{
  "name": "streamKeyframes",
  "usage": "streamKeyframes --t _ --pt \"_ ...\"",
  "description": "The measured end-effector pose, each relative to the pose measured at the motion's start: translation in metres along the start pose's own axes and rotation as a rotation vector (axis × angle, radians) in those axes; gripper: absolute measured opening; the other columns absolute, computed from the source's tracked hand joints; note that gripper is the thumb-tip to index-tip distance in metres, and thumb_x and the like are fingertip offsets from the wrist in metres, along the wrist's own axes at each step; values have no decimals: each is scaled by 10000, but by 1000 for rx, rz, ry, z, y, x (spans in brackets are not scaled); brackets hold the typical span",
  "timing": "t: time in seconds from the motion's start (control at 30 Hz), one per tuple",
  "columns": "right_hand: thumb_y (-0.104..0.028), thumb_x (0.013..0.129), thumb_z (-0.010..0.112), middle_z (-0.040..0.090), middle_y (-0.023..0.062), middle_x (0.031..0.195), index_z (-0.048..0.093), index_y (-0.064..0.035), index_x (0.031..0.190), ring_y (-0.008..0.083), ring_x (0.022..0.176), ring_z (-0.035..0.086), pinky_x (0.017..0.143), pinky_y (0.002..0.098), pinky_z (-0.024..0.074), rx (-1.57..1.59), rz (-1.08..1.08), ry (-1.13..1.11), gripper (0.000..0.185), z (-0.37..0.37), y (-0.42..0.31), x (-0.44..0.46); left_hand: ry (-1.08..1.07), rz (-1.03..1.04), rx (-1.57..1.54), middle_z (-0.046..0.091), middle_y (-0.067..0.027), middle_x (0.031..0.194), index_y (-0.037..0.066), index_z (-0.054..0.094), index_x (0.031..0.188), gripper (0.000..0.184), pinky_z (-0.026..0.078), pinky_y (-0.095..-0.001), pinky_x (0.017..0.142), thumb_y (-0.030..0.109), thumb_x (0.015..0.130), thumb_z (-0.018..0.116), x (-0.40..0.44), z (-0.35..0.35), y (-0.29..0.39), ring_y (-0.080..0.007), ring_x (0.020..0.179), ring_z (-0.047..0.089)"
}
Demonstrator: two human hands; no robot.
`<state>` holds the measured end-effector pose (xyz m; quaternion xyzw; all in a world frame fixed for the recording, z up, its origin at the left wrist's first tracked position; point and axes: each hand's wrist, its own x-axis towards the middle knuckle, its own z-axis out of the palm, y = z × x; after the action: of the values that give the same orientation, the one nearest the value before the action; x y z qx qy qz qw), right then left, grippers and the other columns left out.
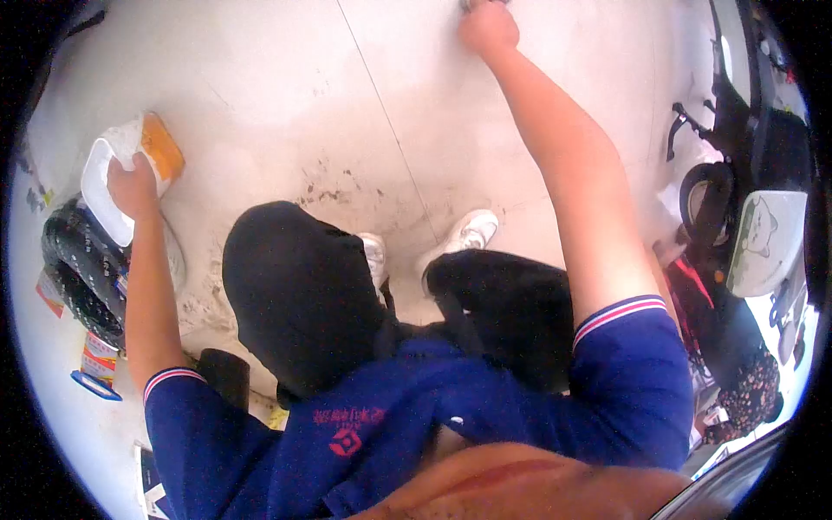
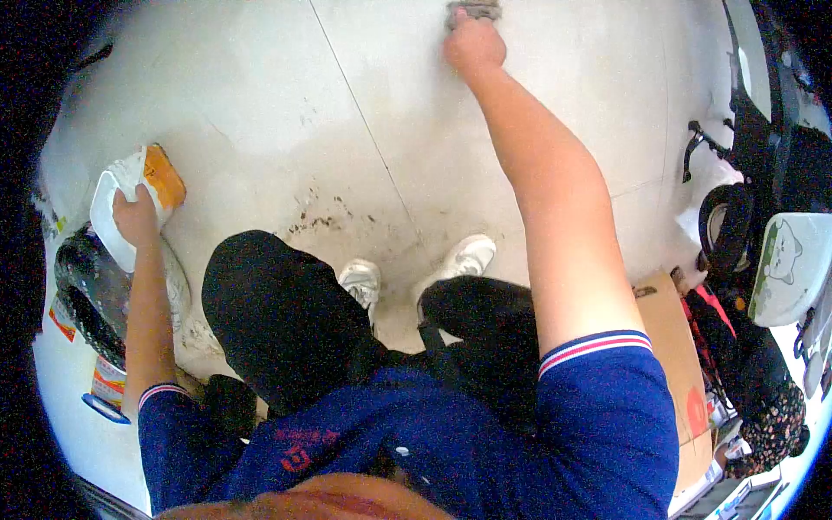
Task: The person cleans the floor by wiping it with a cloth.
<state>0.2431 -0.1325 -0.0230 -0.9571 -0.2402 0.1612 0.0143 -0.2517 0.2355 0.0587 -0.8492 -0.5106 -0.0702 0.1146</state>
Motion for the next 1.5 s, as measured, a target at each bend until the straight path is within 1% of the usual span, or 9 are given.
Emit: streamKeyframes --t 0.1,0.13,0.37,0.5,0.6,0.7,1.03,1.33,1.5 --pt "-326 967 397 630 236 1133 637 -29 1094 373 1016 630 832 493 511 89 89 -110 403 -39 -11 29 -2 2 -9 606 -293 1187 -115 601 1162 605 444 -430 996 365 794 616 1 2 -3 -414 1124 580" --pt "-246 901 517 639 179 1178 590 -167 1281 349 1101 615 892 454 514 -51 67 -197 395 -33 -3 36 2 16 12 607 -293 1185 -115 602 1162 604 445 -429 994 365 794 614 0 0 -7 -413 1123 581" --pt "-210 875 519 634 197 1177 517 -178 1360 344 1089 624 889 461 521 -133 -144 -98 486 6 -6 -42 -14 -6 29 621 -285 1165 -108 608 1158 606 459 -423 979 377 795 601 1 -5 3 -408 1095 600" --pt "-207 872 515 639 193 1173 539 -166 1324 344 1063 639 875 466 525 -86 -68 -143 454 -2 -4 -26 13 15 59 626 -278 1160 -102 615 1154 601 467 -422 968 379 794 598 0 -3 1 -400 1086 607" --pt "-292 971 379 527 253 1318 580 1 1222 370 1189 543 978 463 451 82 157 -359 435 -65 -31 -7 -70 -6 6 626 -275 1162 -99 615 1157 601 467 -423 968 381 796 594 1 -17 12 -401 1086 607" --pt "-218 891 505 649 192 1141 566 -144 1281 334 1052 643 859 461 530 -61 -48 -145 402 -45 -15 1 0 17 9 616 -280 1180 -102 607 1168 612 451 -423 989 388 802 590 0 6 -8 -406 1110 592" --pt "-222 889 501 666 171 1123 611 -76 1188 328 1013 661 847 451 536 -256 -164 -121 350 -11 -2 -23 -16 -11 30 600 -270 1211 -91 591 1191 602 428 -429 1009 377 811 578 -2 2 -5 -398 1146 564" --pt "-267 918 482 675 138 1138 663 -62 1131 315 1065 641 867 452 525 -90 -95 -96 347 1 3 0 -83 -46 -3 620 -275 1161 -94 611 1152 592 448 -442 979 373 789 594 1 -18 10 -410 1107 583" --pt "-230 860 520 661 154 1137 649 -168 1179 352 1055 628 881 455 513 -23 -192 -197 350 -8 -18 -77 -134 -81 -35 602 -275 1208 -98 586 1197 617 428 -433 1009 377 804 589 1 -17 10 -399 1141 571"
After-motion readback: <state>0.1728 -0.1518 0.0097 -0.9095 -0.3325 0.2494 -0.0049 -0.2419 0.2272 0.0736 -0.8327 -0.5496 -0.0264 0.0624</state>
